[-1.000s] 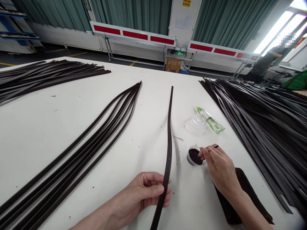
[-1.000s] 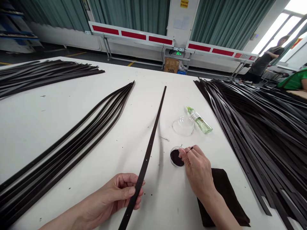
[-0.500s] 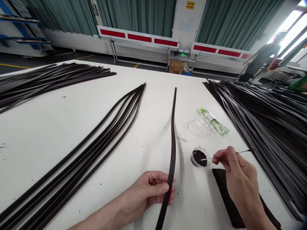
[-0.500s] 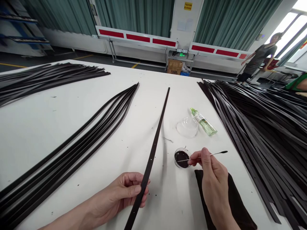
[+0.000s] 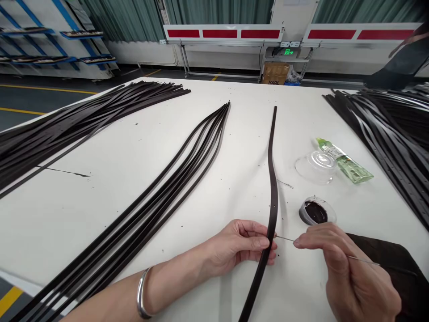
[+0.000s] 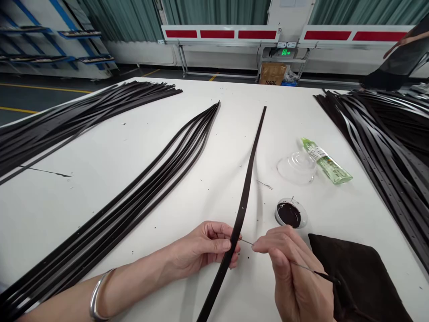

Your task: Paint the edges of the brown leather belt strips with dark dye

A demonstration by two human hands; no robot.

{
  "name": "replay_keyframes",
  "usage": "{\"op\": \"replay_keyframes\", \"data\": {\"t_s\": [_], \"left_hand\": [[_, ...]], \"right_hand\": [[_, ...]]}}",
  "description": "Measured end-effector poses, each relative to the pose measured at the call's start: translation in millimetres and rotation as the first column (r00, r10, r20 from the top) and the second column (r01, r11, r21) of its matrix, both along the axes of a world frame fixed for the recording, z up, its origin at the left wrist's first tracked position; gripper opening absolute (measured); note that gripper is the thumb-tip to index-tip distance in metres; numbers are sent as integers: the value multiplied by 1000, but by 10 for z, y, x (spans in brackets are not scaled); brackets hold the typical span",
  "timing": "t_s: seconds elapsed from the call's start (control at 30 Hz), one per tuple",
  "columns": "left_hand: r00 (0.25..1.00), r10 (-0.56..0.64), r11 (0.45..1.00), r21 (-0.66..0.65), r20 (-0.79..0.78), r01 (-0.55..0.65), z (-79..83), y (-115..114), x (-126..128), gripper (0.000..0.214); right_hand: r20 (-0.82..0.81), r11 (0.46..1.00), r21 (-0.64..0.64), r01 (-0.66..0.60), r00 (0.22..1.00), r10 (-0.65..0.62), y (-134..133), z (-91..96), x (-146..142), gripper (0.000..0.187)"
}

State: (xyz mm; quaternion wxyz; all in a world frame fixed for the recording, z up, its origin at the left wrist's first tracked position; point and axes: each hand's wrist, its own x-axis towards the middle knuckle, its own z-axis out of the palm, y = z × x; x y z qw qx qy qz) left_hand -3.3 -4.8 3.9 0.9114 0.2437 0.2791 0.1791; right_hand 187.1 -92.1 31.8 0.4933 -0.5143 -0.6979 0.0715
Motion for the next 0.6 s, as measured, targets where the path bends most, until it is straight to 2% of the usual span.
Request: {"op": "replay_keyframes", "data": {"t_s": [0.17,0.4,0.6], "left_hand": [[1000,-27,1000,15,8,27,1,1,1,29],[1000,-22,1000,22,7,21,-31,7,-2,28],[1000,-22,1000,21,-2,22,12,7,3,28]], "right_hand": [[25,998,34,-59,998,58,49,-4,-26,28],[68,997,52,-57,996,53,57,-9,-47,30],[86,992,87,-90,993,82,109,40,-75,30]]}}
